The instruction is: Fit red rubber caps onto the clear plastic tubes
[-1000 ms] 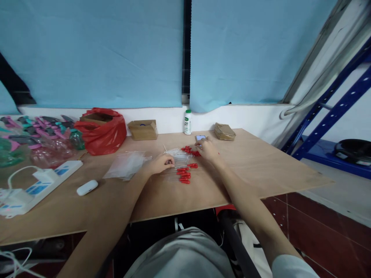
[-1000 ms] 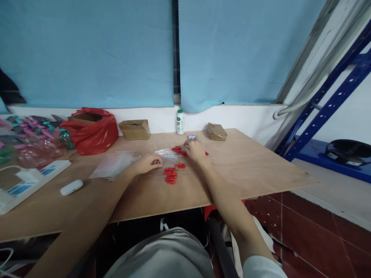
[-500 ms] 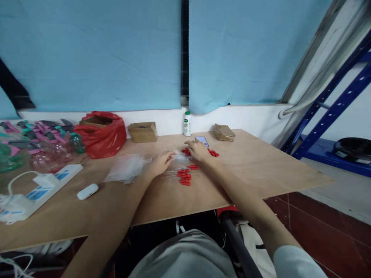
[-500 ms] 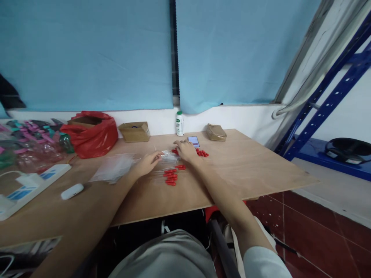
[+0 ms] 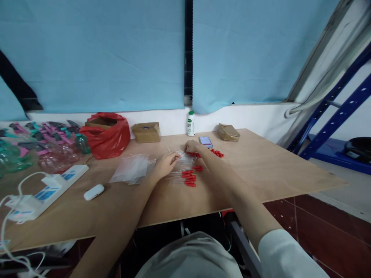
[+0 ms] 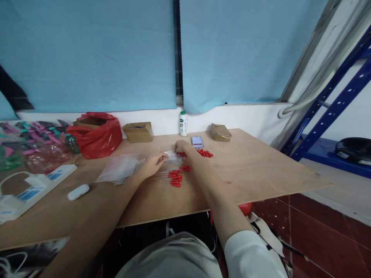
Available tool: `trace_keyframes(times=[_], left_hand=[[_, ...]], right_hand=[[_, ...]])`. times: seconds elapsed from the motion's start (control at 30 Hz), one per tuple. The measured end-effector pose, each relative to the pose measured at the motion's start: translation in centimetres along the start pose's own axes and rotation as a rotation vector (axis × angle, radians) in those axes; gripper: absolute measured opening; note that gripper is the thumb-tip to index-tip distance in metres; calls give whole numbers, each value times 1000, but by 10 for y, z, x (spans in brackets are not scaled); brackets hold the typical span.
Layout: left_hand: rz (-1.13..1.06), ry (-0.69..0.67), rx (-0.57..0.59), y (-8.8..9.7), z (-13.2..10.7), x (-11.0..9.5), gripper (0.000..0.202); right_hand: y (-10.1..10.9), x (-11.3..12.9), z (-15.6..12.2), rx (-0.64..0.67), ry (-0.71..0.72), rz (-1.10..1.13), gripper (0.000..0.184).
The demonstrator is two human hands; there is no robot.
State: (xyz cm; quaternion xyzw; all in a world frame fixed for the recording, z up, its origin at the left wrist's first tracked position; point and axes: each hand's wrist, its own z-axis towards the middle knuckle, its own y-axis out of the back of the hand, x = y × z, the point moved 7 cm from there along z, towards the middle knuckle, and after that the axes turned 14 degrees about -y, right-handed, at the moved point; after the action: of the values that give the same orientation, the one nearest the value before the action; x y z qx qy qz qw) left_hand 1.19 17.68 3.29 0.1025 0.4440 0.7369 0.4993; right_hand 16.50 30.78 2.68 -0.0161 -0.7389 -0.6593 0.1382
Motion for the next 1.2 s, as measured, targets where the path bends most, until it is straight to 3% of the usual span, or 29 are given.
trace_keyframes(times=[0.37, 0.8, 1.2], left_hand=[[10, 2, -33, 2, 0, -1, 16], [5, -14, -45, 0, 1, 0, 13], [2, 15, -52, 0, -2, 3, 12]], right_hand=[[14, -29, -1, -136, -32, 54, 37], [39, -48, -43, -214, 113, 171, 20], [30, -63, -49, -391, 131, 287, 11]])
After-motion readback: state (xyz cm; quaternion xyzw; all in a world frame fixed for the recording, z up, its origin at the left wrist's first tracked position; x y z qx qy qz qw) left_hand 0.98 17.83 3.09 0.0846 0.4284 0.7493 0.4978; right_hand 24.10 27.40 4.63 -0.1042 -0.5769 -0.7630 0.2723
